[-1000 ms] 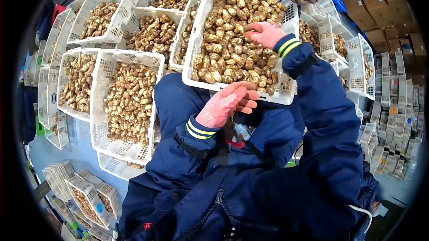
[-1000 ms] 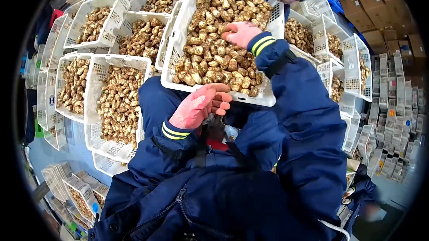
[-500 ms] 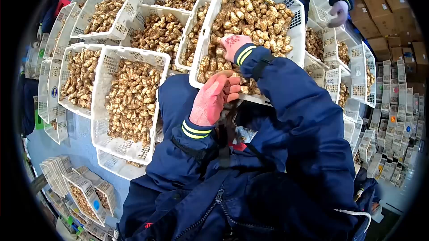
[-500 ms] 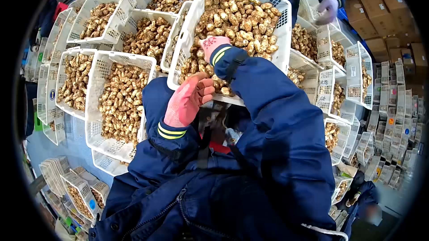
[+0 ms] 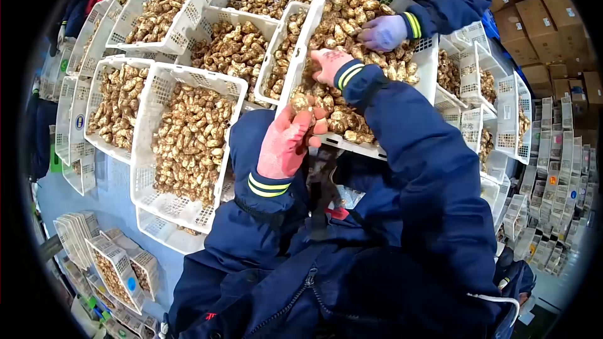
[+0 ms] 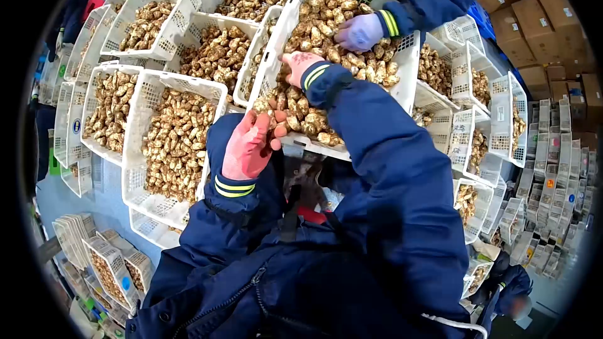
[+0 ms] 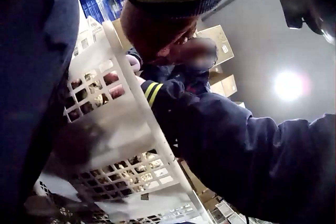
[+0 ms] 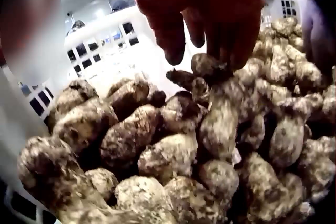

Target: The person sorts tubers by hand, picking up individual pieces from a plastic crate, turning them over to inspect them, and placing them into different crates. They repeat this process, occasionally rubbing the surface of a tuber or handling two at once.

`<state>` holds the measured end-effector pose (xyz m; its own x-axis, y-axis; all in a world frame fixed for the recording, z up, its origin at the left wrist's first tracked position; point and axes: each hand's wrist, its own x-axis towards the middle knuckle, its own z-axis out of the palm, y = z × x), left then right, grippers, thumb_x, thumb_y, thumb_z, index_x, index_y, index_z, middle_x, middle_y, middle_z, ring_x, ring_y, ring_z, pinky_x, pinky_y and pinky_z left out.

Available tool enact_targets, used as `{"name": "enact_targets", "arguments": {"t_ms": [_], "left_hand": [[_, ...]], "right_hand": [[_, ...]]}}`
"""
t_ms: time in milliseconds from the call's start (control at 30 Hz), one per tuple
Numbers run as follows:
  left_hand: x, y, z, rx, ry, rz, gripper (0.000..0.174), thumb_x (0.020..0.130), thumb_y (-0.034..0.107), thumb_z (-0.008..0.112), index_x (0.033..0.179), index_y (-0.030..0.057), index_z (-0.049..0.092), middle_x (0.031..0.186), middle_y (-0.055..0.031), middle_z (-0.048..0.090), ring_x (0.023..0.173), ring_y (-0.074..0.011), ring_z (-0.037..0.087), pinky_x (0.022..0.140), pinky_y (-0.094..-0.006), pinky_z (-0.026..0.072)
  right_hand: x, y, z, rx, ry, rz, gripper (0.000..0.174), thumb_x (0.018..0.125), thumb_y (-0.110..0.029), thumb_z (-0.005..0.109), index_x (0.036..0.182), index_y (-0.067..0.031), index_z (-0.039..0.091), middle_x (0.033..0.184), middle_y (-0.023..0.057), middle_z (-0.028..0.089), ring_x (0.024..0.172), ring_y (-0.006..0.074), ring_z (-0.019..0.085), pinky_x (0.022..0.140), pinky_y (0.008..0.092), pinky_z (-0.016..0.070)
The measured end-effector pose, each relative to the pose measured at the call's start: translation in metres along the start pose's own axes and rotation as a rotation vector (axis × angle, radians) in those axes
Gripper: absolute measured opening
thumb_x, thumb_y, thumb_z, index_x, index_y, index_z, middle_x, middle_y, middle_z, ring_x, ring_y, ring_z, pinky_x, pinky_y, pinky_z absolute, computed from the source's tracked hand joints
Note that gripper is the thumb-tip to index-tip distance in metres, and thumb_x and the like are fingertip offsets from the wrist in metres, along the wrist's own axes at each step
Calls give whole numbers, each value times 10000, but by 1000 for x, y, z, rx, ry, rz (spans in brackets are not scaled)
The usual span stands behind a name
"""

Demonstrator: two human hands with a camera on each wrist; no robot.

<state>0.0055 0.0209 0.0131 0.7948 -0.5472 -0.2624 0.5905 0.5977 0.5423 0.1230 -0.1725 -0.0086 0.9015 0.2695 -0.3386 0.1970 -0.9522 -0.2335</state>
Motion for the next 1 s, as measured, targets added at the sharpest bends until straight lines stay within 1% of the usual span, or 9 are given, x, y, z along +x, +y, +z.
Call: {"name": "enact_targets", "arguments": {"t_ms": [67, 200, 333, 400, 500, 600, 733, 867, 1000], "left_hand": [[0, 6, -2, 99, 59, -2, 378, 908, 232, 552, 1227, 67, 433, 1097, -74, 561, 865, -143, 586, 659, -230, 469], [4, 8, -6, -329, -111, 41, 331, 941, 224, 465, 1249, 105, 437, 1287, -115, 453, 1216, -304, 429, 1015, -435, 364], [13, 0, -11, -576, -77, -41, 317, 927, 246, 503, 1219, 125, 488, 1226, -92, 520, 1137, -275, 510, 938, -412, 450], [13, -5, -19, -602, -75, -46, 333, 927, 228, 502, 1243, 123, 476, 1220, -97, 528, 1106, -272, 537, 863, -355, 503], [13, -8, -27, -589, -145, -63, 320, 940, 145, 465, 1256, 97, 488, 1298, -154, 469, 1188, -298, 469, 795, -291, 518], [8, -2, -13, -429, -83, 33, 406, 905, 23, 478, 1294, 123, 422, 1338, -131, 426, 1209, -292, 449, 906, -336, 481], [8, -3, -11, -346, -115, 94, 430, 878, -18, 497, 1280, 116, 422, 1340, -119, 422, 1228, -283, 429, 988, -391, 416], [8, -2, -6, -337, -153, 59, 376, 890, 61, 525, 1253, 120, 449, 1300, -103, 462, 1190, -256, 465, 987, -420, 407], [5, -17, 3, -224, -70, -174, 362, 922, 274, 508, 1230, 87, 471, 1167, -83, 548, 1057, -239, 556, 863, -397, 490]], "right_hand": [[5, -14, -4, -244, -48, 74, 415, 810, -229, 544, 1206, -107, 526, 1094, 135, 603, 1006, 305, 581, 883, 366, 450], [-38, -15, -49, 531, 245, -123, 423, 738, -123, 658, 1149, -72, 575, 899, 60, 648, 790, 114, 587, 704, 259, 469], [-72, -34, -82, 779, -98, 5, 455, 820, -280, 607, 1212, -64, 525, 936, 53, 654, 767, 102, 567, 670, 255, 455], [-43, 4, -44, 387, 62, 14, 474, 810, -317, 606, 1215, -83, 525, 939, 102, 654, 792, 144, 597, 718, 275, 471], [-33, 10, -13, 34, -87, 214, 496, 798, -366, 592, 1228, -129, 517, 1051, 155, 625, 979, 255, 599, 863, 347, 455], [-30, 9, 17, -13, -82, 237, 487, 805, -343, 579, 1234, -127, 502, 1102, 144, 608, 1037, 264, 572, 903, 365, 436], [-36, 19, -8, 266, -18, 188, 467, 787, -314, 598, 1198, -101, 538, 1084, 131, 619, 998, 260, 589, 874, 351, 449], [-75, 23, -31, 1180, 23, 89, 420, 800, -102, 614, 1204, -25, 527, 1041, 82, 626, 933, 95, 563, 764, 231, 462], [-131, -16, -41, 1074, 285, 61, 522, 793, -254, 667, 1230, -16, 508, 1121, 104, 592, 991, 139, 554, 834, 282, 455]]}}
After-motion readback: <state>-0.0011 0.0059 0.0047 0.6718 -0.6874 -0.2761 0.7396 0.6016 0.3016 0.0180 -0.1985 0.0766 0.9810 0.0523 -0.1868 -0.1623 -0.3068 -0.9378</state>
